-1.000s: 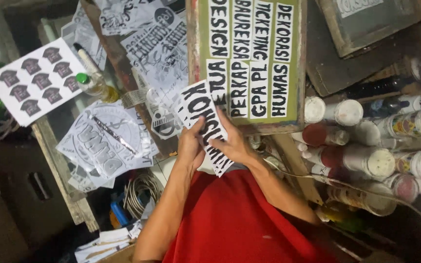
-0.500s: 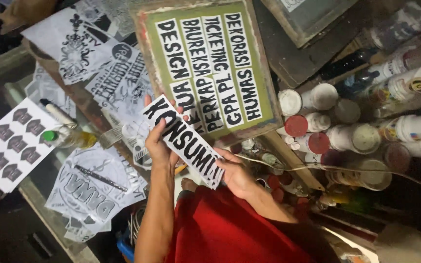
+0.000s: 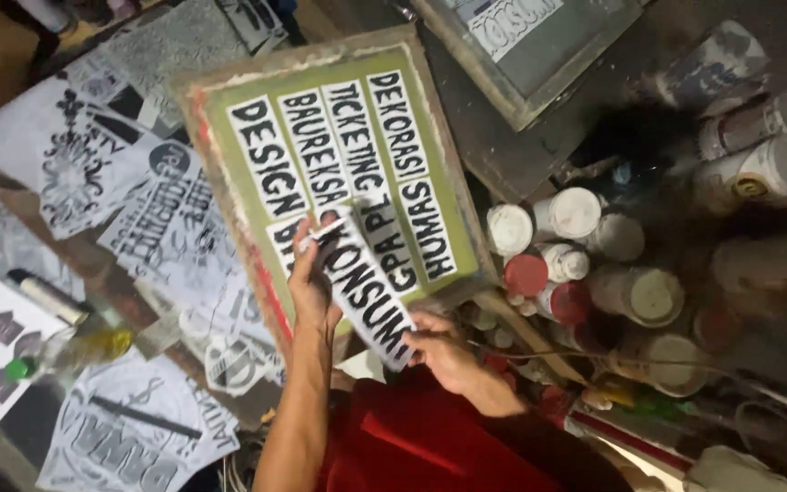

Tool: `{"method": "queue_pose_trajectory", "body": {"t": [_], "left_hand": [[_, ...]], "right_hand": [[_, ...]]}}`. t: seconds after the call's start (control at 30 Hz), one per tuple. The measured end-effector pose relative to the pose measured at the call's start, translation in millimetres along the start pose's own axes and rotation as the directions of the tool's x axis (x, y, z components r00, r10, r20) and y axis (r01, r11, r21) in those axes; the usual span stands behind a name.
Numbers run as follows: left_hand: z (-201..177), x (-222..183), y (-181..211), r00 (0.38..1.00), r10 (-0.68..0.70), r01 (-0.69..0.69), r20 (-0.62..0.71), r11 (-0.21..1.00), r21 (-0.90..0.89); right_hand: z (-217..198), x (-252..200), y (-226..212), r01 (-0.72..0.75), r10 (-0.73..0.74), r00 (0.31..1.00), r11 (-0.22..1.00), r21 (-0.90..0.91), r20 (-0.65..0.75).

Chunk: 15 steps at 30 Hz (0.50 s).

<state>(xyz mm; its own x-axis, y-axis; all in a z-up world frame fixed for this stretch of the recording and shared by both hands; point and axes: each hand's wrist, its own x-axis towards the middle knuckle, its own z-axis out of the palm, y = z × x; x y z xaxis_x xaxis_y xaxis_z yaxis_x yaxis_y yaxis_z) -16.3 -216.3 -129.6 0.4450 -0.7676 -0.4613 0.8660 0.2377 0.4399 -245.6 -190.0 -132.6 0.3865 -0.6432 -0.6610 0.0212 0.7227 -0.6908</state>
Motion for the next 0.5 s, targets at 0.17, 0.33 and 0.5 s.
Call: {"method": "queue_pose_trajectory", "body": {"t": [0.17, 0.33, 0.5], "left_hand": [[20, 35, 6, 0.979, 0.175, -0.187, 0.103, 0.974, 0.125], [-1, 28, 24, 0.958, 0.287, -0.280, -0.022, 0.946, 0.160], [-24, 13, 39, 0.934, 0.321, -0.247, -0.157, 0.897, 0.367]], "right_hand": [[-23, 69, -140, 0.159, -0.092, 0.961, 0.956, 0.247, -0.261], [-150, 245, -243, 0.448, -0.219, 0.760, 0.859, 0.249, -0.612], [-167, 316, -325, 0.615, -0.106, 0.619, 0.681, 0.397, -0.778]]}}
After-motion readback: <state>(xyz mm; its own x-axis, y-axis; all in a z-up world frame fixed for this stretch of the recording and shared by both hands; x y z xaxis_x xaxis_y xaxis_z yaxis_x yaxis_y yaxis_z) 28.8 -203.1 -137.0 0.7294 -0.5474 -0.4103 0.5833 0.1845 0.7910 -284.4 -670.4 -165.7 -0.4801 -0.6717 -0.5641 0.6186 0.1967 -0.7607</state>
